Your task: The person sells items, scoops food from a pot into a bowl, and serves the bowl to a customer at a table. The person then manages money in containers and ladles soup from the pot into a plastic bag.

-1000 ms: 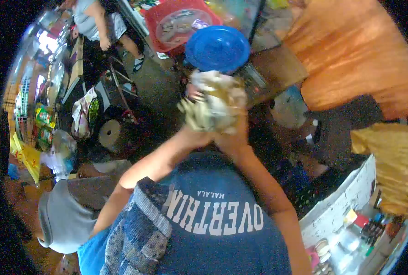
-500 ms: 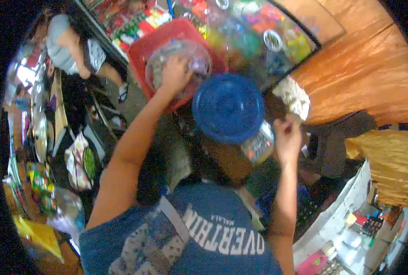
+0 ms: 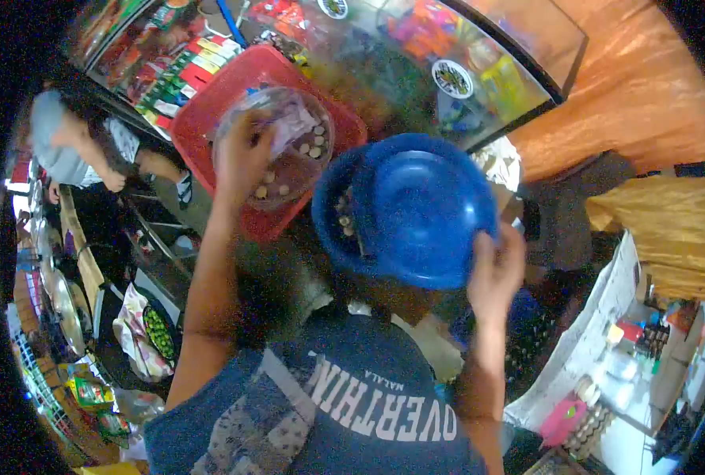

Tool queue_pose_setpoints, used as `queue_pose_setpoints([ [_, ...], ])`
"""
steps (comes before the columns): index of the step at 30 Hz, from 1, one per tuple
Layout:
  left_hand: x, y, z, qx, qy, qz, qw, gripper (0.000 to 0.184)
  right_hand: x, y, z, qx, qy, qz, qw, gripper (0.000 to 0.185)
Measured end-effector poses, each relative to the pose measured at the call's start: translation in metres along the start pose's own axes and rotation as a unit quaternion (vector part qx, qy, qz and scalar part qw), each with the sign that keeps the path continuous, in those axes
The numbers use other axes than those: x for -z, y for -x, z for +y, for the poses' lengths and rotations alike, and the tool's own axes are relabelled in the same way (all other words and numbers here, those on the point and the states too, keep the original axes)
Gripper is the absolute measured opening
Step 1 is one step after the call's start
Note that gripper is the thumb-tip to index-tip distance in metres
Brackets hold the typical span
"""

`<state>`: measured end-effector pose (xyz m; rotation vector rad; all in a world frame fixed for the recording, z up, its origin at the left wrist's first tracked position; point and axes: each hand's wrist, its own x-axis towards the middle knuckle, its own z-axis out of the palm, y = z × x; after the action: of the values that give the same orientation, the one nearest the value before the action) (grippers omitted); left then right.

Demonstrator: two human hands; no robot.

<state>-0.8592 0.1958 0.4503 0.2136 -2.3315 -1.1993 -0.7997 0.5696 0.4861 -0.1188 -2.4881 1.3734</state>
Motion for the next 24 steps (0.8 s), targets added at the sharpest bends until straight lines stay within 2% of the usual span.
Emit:
queue_pose_setpoints([
  [1, 0.015, 0.01, 0.028, 0.057, 0.096, 0.004, 0.994, 0.024, 0.028, 0.008, -0.001, 0.049, 0.044, 0.07, 0.995, 0.029],
  [2, 0.023, 0.025, 0.05, 0.113, 0.191, 0.009, 0.975, 0.024, 0.057, 0.011, 0.004, 0.061, -0.044, 0.13, 0.989, 0.031],
  [3, 0.023, 0.04, 0.061, 0.113, 0.193, 0.007, 0.975, 0.024, 0.084, 0.011, 0.007, 0.073, -0.134, 0.188, 0.97, 0.034],
  [5, 0.022, 0.063, 0.08, 0.111, 0.244, -0.054, 0.962, 0.034, 0.123, 0.01, -0.018, 0.046, -0.124, 0.311, 0.941, 0.04],
  [7, 0.013, 0.071, 0.089, 0.117, 0.077, -0.198, 0.97, 0.044, 0.136, 0.009, -0.033, 0.074, -0.193, 0.349, 0.914, 0.046],
  [8, 0.002, 0.078, 0.08, 0.117, 0.076, -0.194, 0.971, 0.044, 0.134, 0.011, -0.04, 0.095, -0.203, 0.344, 0.912, 0.048],
  [9, -0.014, 0.088, 0.063, 0.066, 0.067, -0.129, 0.987, 0.047, 0.13, 0.012, -0.039, 0.096, -0.206, 0.341, 0.912, 0.048],
  [11, -0.022, 0.096, 0.051, 0.01, 0.054, -0.061, 0.997, 0.05, 0.115, 0.017, -0.028, 0.094, -0.094, 0.276, 0.952, 0.048],
  [12, -0.017, 0.102, 0.049, 0.057, 0.099, -0.044, 0.992, 0.048, 0.095, 0.019, -0.024, 0.041, -0.093, 0.266, 0.959, 0.049],
  [13, -0.011, 0.106, 0.046, 0.105, 0.144, -0.025, 0.984, 0.047, 0.069, 0.022, -0.019, 0.039, -0.222, 0.185, 0.957, 0.05],
  [15, 0.001, 0.115, 0.035, 0.101, 0.141, -0.025, 0.985, 0.046, 0.025, 0.03, -0.004, -0.003, -0.204, 0.111, 0.973, 0.046],
  [16, 0.007, 0.119, 0.032, 0.101, 0.139, -0.031, 0.985, 0.046, 0.003, 0.032, -0.005, -0.06, -0.269, 0.053, 0.96, 0.044],
  [17, 0.01, 0.123, 0.034, 0.101, 0.135, -0.028, 0.985, 0.046, -0.018, 0.03, 0.011, -0.06, -0.247, 0.025, 0.967, 0.041],
  [18, 0.012, 0.129, 0.038, 0.125, 0.123, -0.072, 0.982, 0.046, -0.036, 0.025, 0.028, 0.004, -0.143, -0.005, 0.99, 0.039],
  [19, 0.012, 0.134, 0.041, 0.149, 0.112, -0.118, 0.975, 0.045, -0.052, 0.025, 0.035, -0.022, -0.109, -0.047, 0.993, 0.038],
  [20, 0.009, 0.141, 0.04, 0.188, 0.089, -0.172, 0.963, 0.048, -0.06, 0.025, 0.036, -0.032, -0.143, -0.048, 0.988, 0.039],
  [21, 0.003, 0.146, 0.04, 0.19, 0.089, -0.179, 0.961, 0.048, -0.064, 0.026, 0.037, -0.042, -0.176, -0.048, 0.982, 0.04],
  [23, -0.01, 0.155, 0.042, 0.108, 0.066, -0.116, 0.985, 0.051, -0.059, 0.029, 0.019, -0.033, -0.208, -0.047, 0.976, 0.039],
  [24, -0.012, 0.152, 0.041, 0.105, 0.113, -0.096, 0.983, 0.053, -0.057, 0.03, 0.006, -0.022, -0.245, -0.047, 0.968, 0.039],
])
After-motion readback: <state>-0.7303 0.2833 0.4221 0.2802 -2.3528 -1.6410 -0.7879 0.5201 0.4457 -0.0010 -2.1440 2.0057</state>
